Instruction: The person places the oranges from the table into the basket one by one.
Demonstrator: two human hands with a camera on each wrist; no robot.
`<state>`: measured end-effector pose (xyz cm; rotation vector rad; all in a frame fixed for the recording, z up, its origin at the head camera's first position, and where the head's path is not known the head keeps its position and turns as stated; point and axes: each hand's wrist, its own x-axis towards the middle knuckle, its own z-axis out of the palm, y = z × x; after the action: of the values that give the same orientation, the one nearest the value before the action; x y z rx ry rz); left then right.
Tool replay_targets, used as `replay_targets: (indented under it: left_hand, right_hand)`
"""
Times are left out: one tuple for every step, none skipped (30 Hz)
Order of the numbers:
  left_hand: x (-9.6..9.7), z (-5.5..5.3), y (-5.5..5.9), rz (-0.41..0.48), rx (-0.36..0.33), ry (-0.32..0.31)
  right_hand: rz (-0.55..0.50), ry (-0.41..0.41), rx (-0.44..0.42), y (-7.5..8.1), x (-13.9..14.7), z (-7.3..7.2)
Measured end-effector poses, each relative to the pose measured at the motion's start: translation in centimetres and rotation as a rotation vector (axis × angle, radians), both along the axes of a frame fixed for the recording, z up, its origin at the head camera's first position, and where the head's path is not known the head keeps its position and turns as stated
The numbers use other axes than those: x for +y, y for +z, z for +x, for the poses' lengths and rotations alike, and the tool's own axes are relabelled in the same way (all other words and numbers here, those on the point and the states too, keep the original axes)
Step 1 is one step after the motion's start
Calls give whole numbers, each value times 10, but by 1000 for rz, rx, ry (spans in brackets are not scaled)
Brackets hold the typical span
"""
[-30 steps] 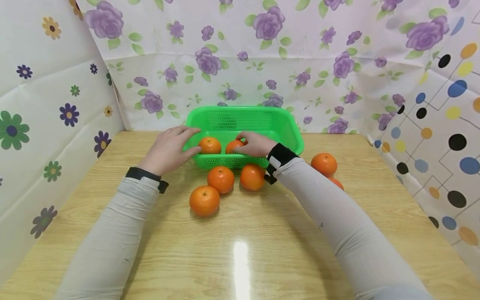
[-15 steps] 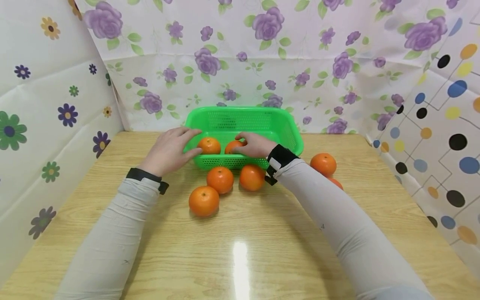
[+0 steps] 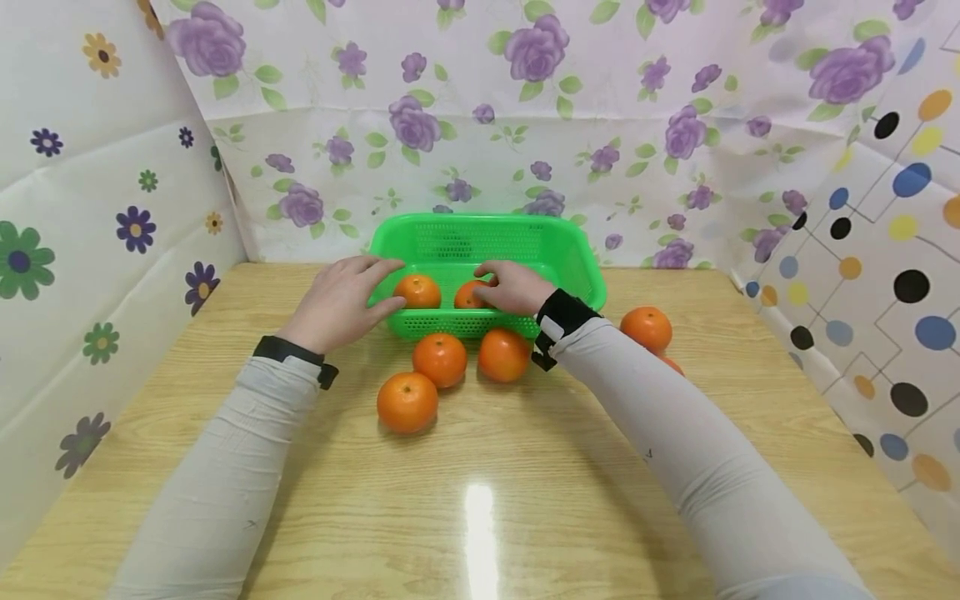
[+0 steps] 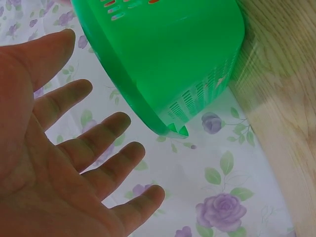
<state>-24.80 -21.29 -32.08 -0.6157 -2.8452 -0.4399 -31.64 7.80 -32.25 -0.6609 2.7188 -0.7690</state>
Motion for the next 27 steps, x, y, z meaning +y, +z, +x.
replay_targets:
  left_hand:
    - [0,0,0,-2,1,-3]
    - [0,0,0,-2,2,-4]
    - [0,0,0,-2,3,-5]
    - [1,0,0,-2,3,-6]
    - [1,0,0,-1,4,-6]
    - [1,0,-1,0,4,-5]
    - [1,0,-1,0,5,-5]
    - [1,0,-1,1,4,-3]
    - [1,0,-1,0,3,-3]
    - [1,0,-1,0,3,-3]
    - [1,0,-1,-2,2,-2]
    - [0,0,-1,-2,0,-1]
    - [1,0,-1,-4,-1,-1]
    - [1,0,-1,-5,-2,-2]
    - [1,0,-1,-6,-3,-3]
    - [1,0,-1,-7,-3,-3]
    - [1,0,-1,-6,-3,-5]
    - [2,0,-1,-4,-3,-6]
    - [2,0,-1,-4,-1,-8]
    - [3,0,-1,-4,2,-9]
    - [3,1,-1,-4,5,-9]
    - [3,1,-1,-5,8,-10]
    - [4,1,-1,-6,11,-10]
    - [4,2,-1,-9,14,-11]
    - [5,2,0,-13,19,-12]
    - [6,3,0,-16,22,-15]
    - [7,4,0,-20,27,-18]
  right_hand:
    - [1,-2,11,0,0,-1]
    - [5,-3,23,-1,-1,-2]
    - [12,-4,33,-1,-1,-2]
    - [20,-3,44,-1,-2,-3]
    - [28,-3,52,-2,-2,-4]
    - [37,-1,58,-2,-2,-4]
    - [44,0,62,-2,-3,-5]
    - [48,2,62,-2,-3,-5]
    - [50,4,60,-2,-4,-6]
    - [52,6,60,-3,-4,-7]
    - [53,9,58,-4,-5,-7]
    - [54,12,58,-5,-5,-8]
    - [56,15,57,-6,-5,-10]
    - [59,16,57,-8,-5,-11]
    - [63,18,57,-9,-5,-13]
    - [66,19,57,-11,-5,-15]
    - [67,20,54,-12,-5,-16]
    - [68,20,52,-13,-5,-18]
    - [70,20,50,-14,-5,-19]
    - [69,18,47,-14,-4,-19]
    - [66,16,44,-14,-3,-18]
    - [63,13,44,-13,-3,-18]
    - [60,10,44,-12,-2,-16]
    - [59,7,48,-11,0,-14]
    - [59,5,55,-11,1,-12]
    - [62,3,64,-9,3,-9]
    - [69,-2,75,-7,5,-7]
